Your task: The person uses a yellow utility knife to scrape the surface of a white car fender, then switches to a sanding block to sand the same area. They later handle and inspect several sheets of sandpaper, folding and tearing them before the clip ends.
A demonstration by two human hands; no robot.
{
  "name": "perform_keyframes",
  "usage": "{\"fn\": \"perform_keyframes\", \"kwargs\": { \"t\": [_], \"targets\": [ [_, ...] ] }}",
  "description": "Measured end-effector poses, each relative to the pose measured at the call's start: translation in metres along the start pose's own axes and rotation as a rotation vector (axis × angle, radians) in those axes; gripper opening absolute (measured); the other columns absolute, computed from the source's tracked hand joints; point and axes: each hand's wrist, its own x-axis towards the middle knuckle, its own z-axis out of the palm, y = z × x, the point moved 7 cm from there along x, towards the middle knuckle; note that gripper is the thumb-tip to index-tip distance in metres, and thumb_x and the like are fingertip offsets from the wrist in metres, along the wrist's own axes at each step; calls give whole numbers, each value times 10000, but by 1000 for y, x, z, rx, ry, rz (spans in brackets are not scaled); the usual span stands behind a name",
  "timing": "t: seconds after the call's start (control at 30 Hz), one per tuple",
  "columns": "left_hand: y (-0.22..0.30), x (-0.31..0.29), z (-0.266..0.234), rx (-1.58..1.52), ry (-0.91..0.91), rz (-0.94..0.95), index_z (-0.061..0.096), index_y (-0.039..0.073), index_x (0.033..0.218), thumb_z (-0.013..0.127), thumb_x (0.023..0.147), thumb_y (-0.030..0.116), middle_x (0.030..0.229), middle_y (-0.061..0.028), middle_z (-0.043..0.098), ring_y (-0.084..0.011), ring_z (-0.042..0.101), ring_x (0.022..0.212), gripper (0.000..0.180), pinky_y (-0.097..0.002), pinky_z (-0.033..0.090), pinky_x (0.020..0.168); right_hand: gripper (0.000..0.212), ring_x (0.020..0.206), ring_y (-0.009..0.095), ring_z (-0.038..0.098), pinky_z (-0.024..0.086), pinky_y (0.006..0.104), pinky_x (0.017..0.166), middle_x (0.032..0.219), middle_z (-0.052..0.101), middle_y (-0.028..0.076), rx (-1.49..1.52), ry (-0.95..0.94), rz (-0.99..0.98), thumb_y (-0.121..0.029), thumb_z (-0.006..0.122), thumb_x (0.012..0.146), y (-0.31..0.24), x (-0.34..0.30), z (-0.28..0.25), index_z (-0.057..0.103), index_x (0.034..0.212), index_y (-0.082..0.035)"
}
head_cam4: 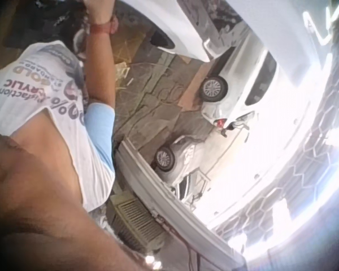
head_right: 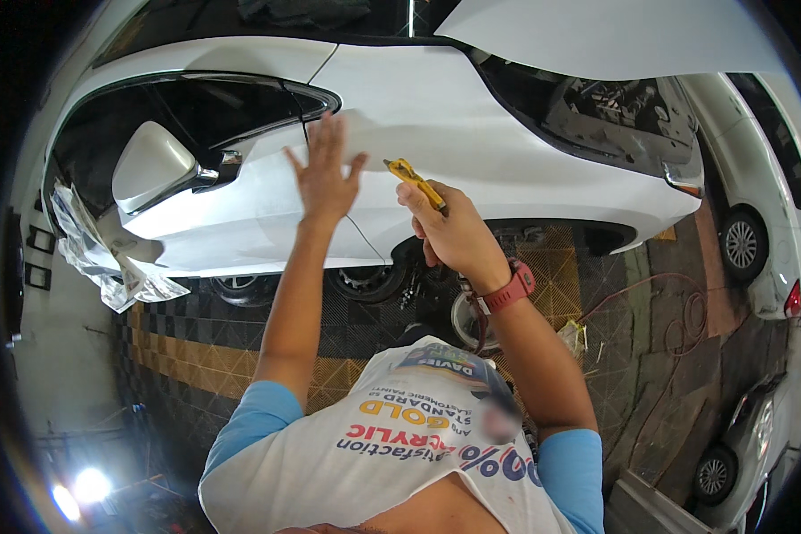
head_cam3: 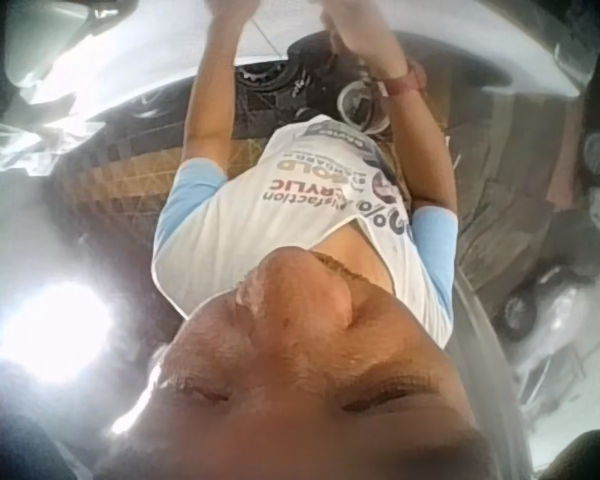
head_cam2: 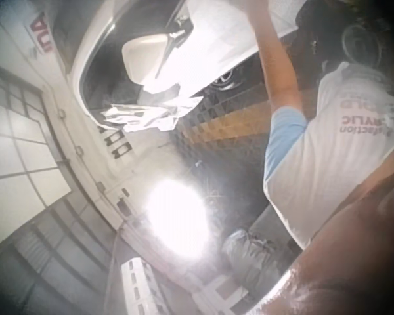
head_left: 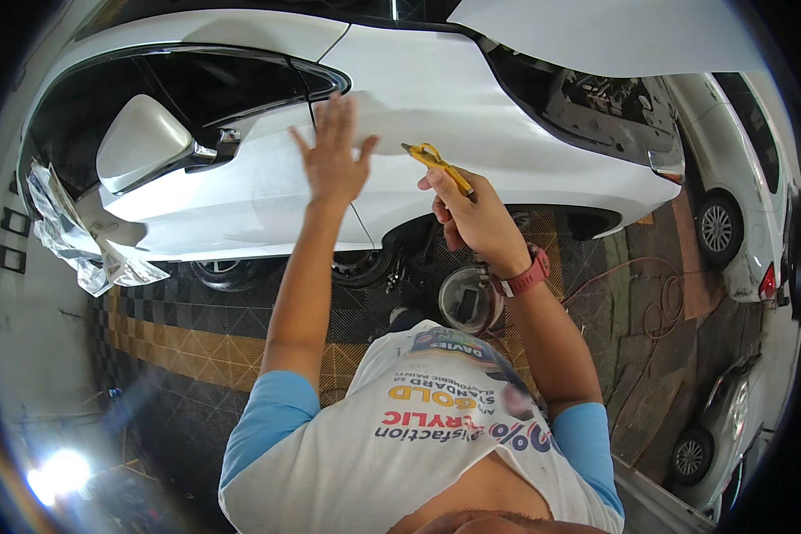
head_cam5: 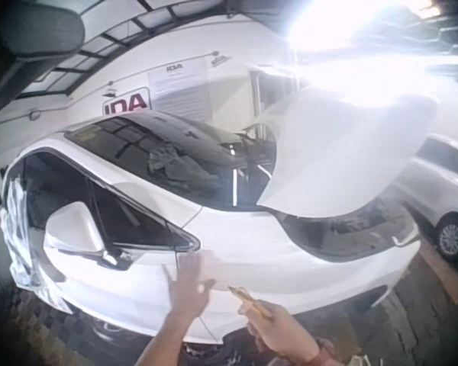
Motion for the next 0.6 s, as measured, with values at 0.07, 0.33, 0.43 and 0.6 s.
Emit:
{"fn": "perform_keyframes", "kwargs": {
  "t": [0.07,0.33,0.43,0.6],
  "targets": [
    [-41,-12,-8,98,-17,-107,245,179,1738,511,1088,586,1801,-93,247,-345,199,1665,811,-763,6,1261,595,434,80,516,417,240,400,698,542,-5,-4,45,11,-570,617,1079,-1,-7,-7,645,1002,20],
    [1,-55,17,-50,40,-130,195,68,1735,488,1081,628,1806,-217,130,-476,76,1661,909,-777,-19,1240,467,459,75,528,434,244,433,703,549,-21,-11,66,73,-456,649,1094,24,-38,-26,658,1029,6],
    [49,-50,29,-75,-92,-8,205,83,1736,501,1074,629,1805,-217,140,-476,89,1660,908,-785,-5,1237,459,457,68,525,432,243,429,701,550,-23,-43,189,74,-446,625,1110,38,-46,-47,662,1044,7],
    [126,-20,37,-213,-82,196,274,102,1718,515,1071,606,1792,-190,218,-455,168,1651,855,-795,25,1233,467,454,60,524,420,227,410,710,547,-19,34,285,45,-443,590,1129,40,-65,-74,687,1153,13]
  ]
}}
